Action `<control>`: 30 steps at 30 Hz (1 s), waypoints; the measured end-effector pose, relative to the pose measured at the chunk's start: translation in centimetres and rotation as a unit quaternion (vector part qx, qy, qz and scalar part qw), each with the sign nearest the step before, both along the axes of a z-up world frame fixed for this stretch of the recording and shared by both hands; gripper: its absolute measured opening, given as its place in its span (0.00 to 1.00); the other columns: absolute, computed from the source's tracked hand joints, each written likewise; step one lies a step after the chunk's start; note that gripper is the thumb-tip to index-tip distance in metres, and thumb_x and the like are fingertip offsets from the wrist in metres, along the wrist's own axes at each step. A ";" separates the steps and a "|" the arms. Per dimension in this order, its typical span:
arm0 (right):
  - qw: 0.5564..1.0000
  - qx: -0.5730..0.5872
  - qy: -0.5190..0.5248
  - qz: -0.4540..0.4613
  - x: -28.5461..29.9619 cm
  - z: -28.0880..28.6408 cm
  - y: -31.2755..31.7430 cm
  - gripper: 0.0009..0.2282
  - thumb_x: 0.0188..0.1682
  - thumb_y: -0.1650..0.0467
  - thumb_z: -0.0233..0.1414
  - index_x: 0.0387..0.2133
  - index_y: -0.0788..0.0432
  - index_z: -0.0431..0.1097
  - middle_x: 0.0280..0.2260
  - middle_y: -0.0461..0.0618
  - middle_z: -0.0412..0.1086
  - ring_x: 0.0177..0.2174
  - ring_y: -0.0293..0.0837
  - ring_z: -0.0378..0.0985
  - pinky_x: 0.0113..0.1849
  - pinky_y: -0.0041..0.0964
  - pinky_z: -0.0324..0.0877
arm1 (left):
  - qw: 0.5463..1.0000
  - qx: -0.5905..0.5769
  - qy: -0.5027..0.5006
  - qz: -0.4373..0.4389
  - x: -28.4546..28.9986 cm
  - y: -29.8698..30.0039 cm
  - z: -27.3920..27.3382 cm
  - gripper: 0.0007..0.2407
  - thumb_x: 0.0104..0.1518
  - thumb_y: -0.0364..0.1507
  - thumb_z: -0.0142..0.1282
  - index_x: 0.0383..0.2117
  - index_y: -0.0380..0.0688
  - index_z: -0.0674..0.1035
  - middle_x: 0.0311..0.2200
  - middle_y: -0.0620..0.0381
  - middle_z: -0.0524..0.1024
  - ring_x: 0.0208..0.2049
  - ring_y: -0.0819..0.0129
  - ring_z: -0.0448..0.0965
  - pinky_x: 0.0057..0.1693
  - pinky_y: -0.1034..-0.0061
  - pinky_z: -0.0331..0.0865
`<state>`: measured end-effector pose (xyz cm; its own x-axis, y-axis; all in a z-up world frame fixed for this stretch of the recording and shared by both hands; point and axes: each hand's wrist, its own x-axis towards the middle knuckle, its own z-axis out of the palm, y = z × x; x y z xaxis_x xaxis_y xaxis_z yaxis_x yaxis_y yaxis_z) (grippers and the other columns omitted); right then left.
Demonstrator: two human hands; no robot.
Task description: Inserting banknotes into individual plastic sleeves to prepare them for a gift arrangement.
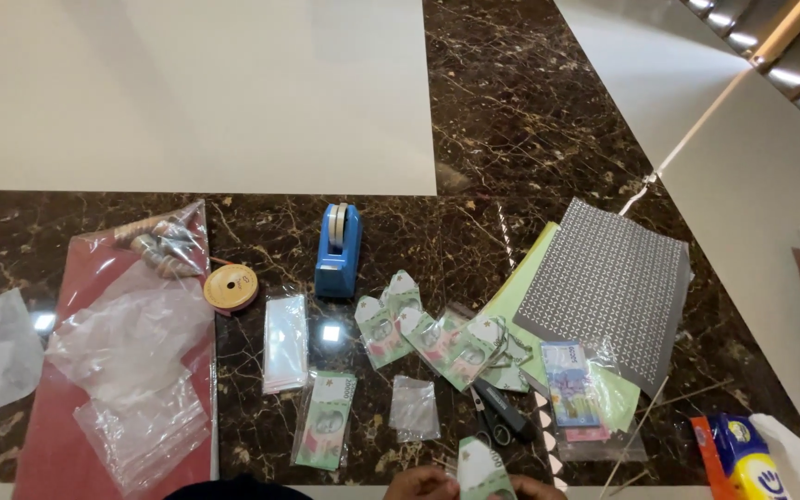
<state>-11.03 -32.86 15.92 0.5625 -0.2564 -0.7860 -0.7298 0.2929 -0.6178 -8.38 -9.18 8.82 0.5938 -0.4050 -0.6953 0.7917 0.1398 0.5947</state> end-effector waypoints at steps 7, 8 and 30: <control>0.988 -0.083 0.056 -0.119 -0.2 0.1 -2.8 0.14 0.52 0.72 0.62 0.46 0.72 0.82 0.38 0.64 0.80 0.32 0.62 0.76 0.40 0.53 0.67 | 0.982 -0.040 0.107 0.147 -0.3 -0.4 8.3 0.05 0.57 0.13 0.64 0.32 0.29 0.78 0.36 0.32 0.87 0.36 0.44 0.88 0.54 0.54 0.85; 0.986 -0.105 0.094 -0.086 0.0 -1.4 -3.9 0.14 0.51 0.68 0.62 0.45 0.67 0.82 0.37 0.60 0.78 0.34 0.58 0.75 0.41 0.52 0.66 | 0.987 -0.020 0.121 0.108 -0.1 -0.2 7.6 0.08 0.55 0.16 0.66 0.38 0.33 0.81 0.38 0.38 0.87 0.40 0.47 0.87 0.58 0.53 0.84; 0.964 -0.023 0.016 -0.263 1.5 10.3 5.3 0.17 0.49 0.86 0.54 0.53 0.76 0.69 0.48 0.72 0.72 0.48 0.65 0.73 0.52 0.58 0.71 | 0.996 -0.050 -0.027 -0.063 -1.9 1.4 3.8 0.15 0.56 0.30 0.65 0.49 0.38 0.85 0.37 0.49 0.84 0.38 0.66 0.87 0.57 0.77 0.81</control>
<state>-9.50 -27.51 26.22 0.3202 -0.5346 -0.7821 -0.5071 0.6006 -0.6181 -10.27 -7.80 12.62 0.5698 -0.5445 -0.6155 0.7737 0.1029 0.6252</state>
